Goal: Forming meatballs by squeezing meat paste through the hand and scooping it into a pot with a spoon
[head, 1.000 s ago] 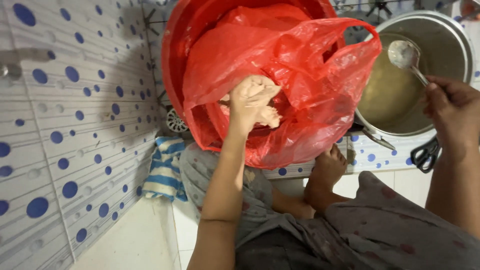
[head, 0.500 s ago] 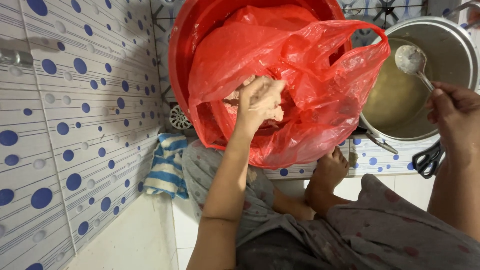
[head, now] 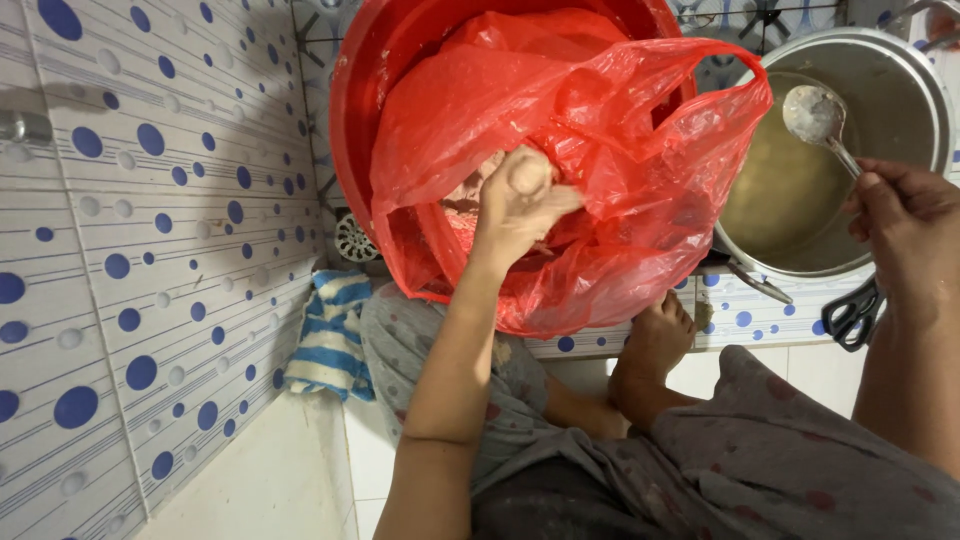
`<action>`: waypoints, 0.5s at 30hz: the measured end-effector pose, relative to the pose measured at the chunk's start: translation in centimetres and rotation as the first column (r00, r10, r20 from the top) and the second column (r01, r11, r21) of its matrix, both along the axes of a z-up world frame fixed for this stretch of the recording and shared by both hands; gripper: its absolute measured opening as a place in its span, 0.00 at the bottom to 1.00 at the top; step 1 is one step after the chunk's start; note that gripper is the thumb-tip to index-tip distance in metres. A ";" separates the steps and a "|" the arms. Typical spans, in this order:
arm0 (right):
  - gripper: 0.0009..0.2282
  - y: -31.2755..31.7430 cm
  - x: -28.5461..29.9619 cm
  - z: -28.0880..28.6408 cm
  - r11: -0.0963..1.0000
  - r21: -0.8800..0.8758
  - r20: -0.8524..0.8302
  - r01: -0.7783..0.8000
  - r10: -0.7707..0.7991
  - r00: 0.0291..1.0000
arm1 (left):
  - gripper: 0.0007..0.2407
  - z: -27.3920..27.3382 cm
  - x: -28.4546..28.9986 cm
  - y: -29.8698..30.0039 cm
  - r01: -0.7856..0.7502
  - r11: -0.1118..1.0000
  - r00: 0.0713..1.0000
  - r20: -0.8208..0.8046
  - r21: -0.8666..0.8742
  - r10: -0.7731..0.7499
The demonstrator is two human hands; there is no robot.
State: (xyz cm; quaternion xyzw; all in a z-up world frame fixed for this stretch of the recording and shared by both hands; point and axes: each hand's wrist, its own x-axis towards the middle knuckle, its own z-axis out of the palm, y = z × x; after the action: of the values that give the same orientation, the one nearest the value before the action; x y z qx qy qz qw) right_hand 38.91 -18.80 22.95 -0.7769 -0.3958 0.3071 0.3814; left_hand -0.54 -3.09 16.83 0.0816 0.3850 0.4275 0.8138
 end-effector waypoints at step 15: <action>0.07 0.2 -1.8 1.5 0.999 0.022 -0.055 0.031 -0.030 0.998 | 0.06 -0.2 0.1 -2.1 0.215 0.813 0.829 -0.541 0.541 0.140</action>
State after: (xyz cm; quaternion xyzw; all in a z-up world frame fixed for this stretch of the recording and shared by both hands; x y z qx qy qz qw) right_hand 37.09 -18.59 24.44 -0.7698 -0.3768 0.3177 0.4056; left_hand -0.46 -5.19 16.66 0.4545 0.4542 0.4644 0.6095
